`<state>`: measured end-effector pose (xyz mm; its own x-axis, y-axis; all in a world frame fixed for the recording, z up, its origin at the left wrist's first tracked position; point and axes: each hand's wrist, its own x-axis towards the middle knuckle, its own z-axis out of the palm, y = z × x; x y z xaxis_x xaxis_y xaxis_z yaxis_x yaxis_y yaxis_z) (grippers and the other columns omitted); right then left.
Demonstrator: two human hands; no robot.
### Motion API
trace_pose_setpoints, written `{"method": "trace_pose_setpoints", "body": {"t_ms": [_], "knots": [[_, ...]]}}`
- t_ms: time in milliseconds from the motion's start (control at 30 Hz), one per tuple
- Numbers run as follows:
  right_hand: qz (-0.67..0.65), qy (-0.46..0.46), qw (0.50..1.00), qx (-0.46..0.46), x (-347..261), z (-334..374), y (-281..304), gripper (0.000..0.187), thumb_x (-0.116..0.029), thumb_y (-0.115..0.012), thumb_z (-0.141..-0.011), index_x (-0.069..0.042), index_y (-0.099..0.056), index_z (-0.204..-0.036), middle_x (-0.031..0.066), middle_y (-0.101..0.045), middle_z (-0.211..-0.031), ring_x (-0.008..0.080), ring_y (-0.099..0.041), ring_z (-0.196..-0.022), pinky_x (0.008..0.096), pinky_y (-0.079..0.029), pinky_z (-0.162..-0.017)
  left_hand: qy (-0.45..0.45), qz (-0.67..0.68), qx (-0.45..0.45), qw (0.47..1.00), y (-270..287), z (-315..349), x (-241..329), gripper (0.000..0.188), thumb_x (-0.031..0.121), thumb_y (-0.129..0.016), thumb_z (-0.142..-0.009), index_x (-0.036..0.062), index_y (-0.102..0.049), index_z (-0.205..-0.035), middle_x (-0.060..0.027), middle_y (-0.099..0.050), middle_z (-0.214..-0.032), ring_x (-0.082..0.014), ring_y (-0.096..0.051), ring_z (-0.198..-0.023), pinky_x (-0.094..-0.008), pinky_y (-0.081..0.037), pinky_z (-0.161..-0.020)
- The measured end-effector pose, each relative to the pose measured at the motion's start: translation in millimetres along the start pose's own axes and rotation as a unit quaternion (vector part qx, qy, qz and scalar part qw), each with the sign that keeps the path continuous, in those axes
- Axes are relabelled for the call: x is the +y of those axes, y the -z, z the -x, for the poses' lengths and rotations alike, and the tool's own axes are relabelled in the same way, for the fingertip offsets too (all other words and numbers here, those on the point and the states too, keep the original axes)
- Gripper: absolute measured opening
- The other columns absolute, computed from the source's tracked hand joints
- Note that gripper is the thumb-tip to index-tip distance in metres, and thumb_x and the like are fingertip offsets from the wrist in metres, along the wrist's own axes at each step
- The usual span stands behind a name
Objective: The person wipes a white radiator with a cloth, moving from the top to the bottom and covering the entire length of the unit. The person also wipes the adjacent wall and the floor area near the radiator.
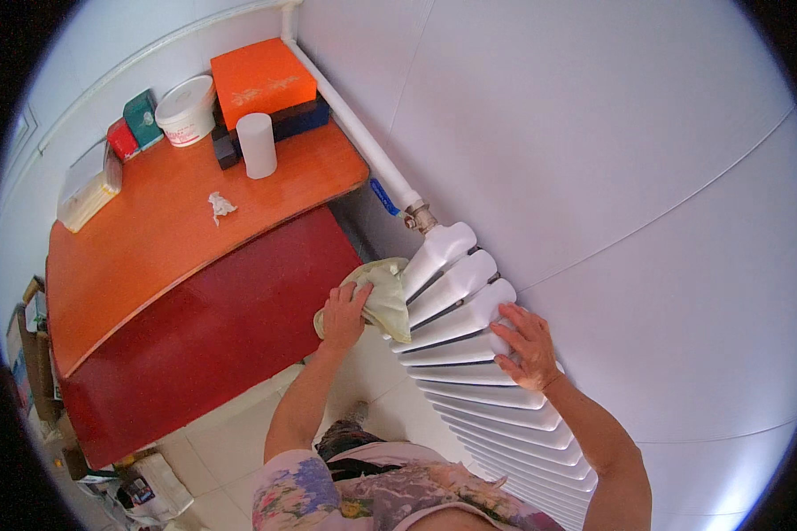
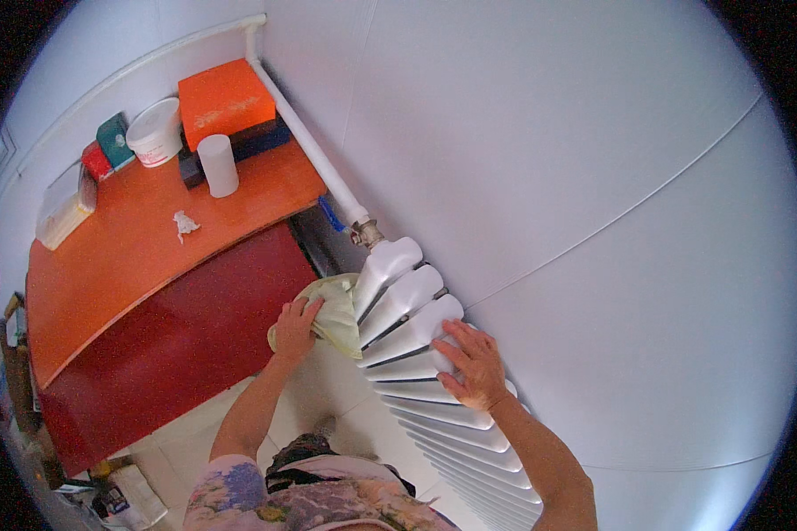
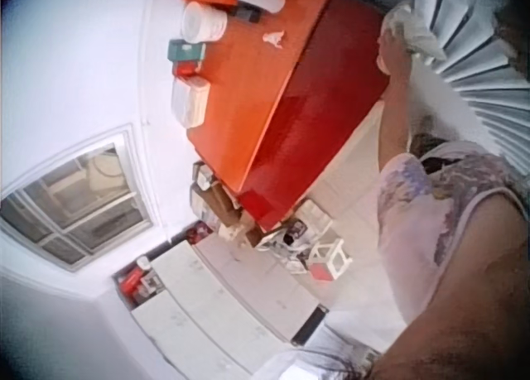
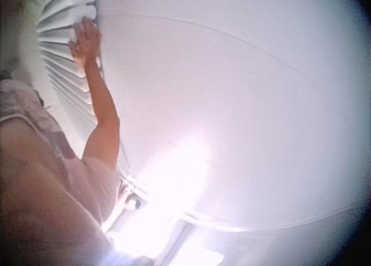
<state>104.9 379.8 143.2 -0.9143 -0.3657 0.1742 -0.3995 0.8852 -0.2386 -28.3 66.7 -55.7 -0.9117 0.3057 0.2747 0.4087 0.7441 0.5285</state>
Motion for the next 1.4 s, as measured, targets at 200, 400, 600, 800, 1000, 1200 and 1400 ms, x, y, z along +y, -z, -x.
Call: {"method": "trace_pose_setpoints", "body": {"t_ms": [200, 400, 600, 800, 1000, 1200, 1400], "knots": [[-0.009, 0.007, 1.0, 0.0, 1, 0, -1, 0.061, -0.017, -0.072, -0.066, -0.016, -0.055, -0.125, 0.0103, -0.042, -0.143, 0.0312, -0.041, -0.13, 0.0472, -0.032, -0.1, 0.137, -0.142, 0.084, 0.977, 47, 34, -83, 0.062, -0.003, -0.059, -0.076, 0.0195, -0.05, -0.134, -0.0146, -0.054, -0.124, -0.035, -0.049, -0.113, -0.0446, -0.043, -0.094], [-0.006, 0.013, 1.0, 0.019, 3, 6, -2, 0.059, -0.019, -0.072, -0.069, -0.016, -0.055, -0.125, 0.0096, -0.042, -0.143, 0.031, -0.04, -0.13, 0.0475, -0.031, -0.101, 0.437, -0.166, 0.214, 0.858, 147, 145, -144, 0.061, 0.02, -0.076, -0.075, 0.0035, -0.049, -0.127, -0.0154, -0.059, -0.111, -0.0332, -0.054, -0.105, -0.0439, -0.041, -0.093], [0.0, 0.024, 0.999, 0.034, 5, 10, -6, 0.058, -0.023, -0.071, -0.07, -0.016, -0.056, -0.125, 0.0089, -0.043, -0.142, 0.0302, -0.04, -0.13, 0.0474, -0.031, -0.103, 0.297, -0.259, 0.114, 0.912, 104, 160, -121, 0.066, 0.014, -0.067, -0.078, 0.008, -0.04, -0.138, -0.0109, -0.052, -0.12, -0.0289, -0.048, -0.113, -0.0398, -0.037, -0.093], [-0.035, -0.008, 0.999, 0.041, 5, 9, -6, 0.053, -0.021, -0.068, -0.074, -0.013, -0.056, -0.125, 0.0085, -0.045, -0.141, 0.029, -0.042, -0.129, 0.0457, -0.031, -0.104, 0.168, -0.159, 0.084, 0.969, 73, 116, -51, 0.063, -0.004, -0.065, -0.072, 0.0104, -0.048, -0.132, -0.0119, -0.052, -0.116, -0.0318, -0.049, -0.107, -0.0412, -0.042, -0.092], [-0.291, -0.147, 0.942, 0.085, 44, -2, -28, 0.043, -0.019, -0.067, -0.077, -0.011, -0.061, -0.118, 0.0064, -0.049, -0.137, 0.0272, -0.045, -0.124, 0.0436, -0.028, -0.107, 0.251, 0.126, 0.194, 0.94, 95, 101, -80, 0.053, -0.006, -0.057, -0.079, 0.0073, -0.05, -0.129, -0.0135, -0.057, -0.117, -0.0284, -0.055, -0.109, -0.0385, -0.044, -0.094], [-0.045, -0.205, 0.965, 0.154, -4, -21, -39, 0.04, -0.02, -0.068, -0.077, -0.016, -0.061, -0.117, 0.0047, -0.051, -0.133, 0.0276, -0.042, -0.124, 0.0462, -0.027, -0.103, 0.387, 0.299, 0.313, 0.814, 160, 67, -144, 0.042, -0.003, -0.049, -0.09, 0.0062, -0.047, -0.132, -0.0091, -0.055, -0.125, -0.0228, -0.054, -0.113, -0.0327, -0.043, -0.094], [-0.001, -0.212, 0.969, 0.125, -19, -30, -33, 0.042, -0.018, -0.068, -0.074, -0.014, -0.06, -0.115, 0.0069, -0.051, -0.133, 0.0297, -0.042, -0.123, 0.0466, -0.028, -0.102, 0.439, 0.186, 0.216, 0.852, 171, -37, -204, 0.044, 0.001, -0.051, -0.089, 0.0064, -0.047, -0.133, -0.0135, -0.056, -0.126, -0.0266, -0.056, -0.112, -0.0344, -0.044, -0.092]]}}
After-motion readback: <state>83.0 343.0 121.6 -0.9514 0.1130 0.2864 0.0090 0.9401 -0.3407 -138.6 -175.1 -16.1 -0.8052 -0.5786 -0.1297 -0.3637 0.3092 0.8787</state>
